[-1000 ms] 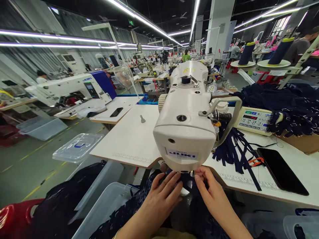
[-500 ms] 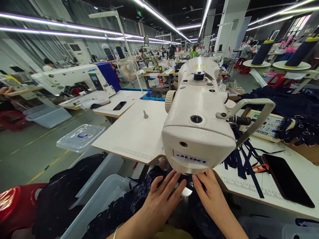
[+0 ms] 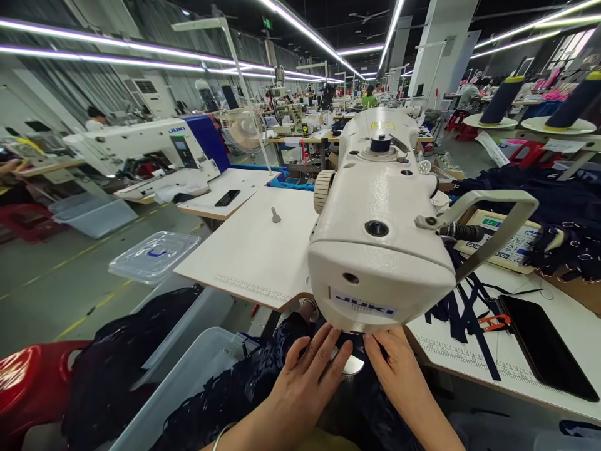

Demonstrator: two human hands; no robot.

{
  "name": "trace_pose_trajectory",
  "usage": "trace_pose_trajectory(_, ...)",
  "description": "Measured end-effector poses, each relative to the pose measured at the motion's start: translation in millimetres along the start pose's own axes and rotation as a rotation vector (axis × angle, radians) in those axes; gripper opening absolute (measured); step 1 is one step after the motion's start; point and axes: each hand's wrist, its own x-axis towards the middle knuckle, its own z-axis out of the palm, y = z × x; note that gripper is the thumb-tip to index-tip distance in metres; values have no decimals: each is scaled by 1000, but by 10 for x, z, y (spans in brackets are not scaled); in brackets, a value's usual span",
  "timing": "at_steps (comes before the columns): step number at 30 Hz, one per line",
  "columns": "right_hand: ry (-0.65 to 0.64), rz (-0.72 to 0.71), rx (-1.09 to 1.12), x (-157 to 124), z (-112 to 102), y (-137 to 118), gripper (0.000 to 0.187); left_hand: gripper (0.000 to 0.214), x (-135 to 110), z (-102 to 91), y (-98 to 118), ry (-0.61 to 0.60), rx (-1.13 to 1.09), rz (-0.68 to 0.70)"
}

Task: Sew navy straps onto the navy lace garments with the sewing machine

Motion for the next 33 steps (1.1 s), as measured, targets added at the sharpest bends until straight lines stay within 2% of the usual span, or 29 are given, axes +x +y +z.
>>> trace_pose_trajectory(9, 26, -30, 2, 17, 15, -25, 34, 45, -11, 12, 13, 3, -7, -9)
trace_pose_trajectory(13, 67, -32, -14, 2, 27, -21, 30, 47, -16, 4, 11, -1, -5, -7)
trace_pose_trajectory(25, 10, 24, -19, 15, 15, -41, 37, 49, -20, -13, 34, -8, 17, -1)
trace_pose_trajectory(33, 43, 24, -16, 22, 64, -11, 32, 52, -24, -3, 41, -9, 36, 1)
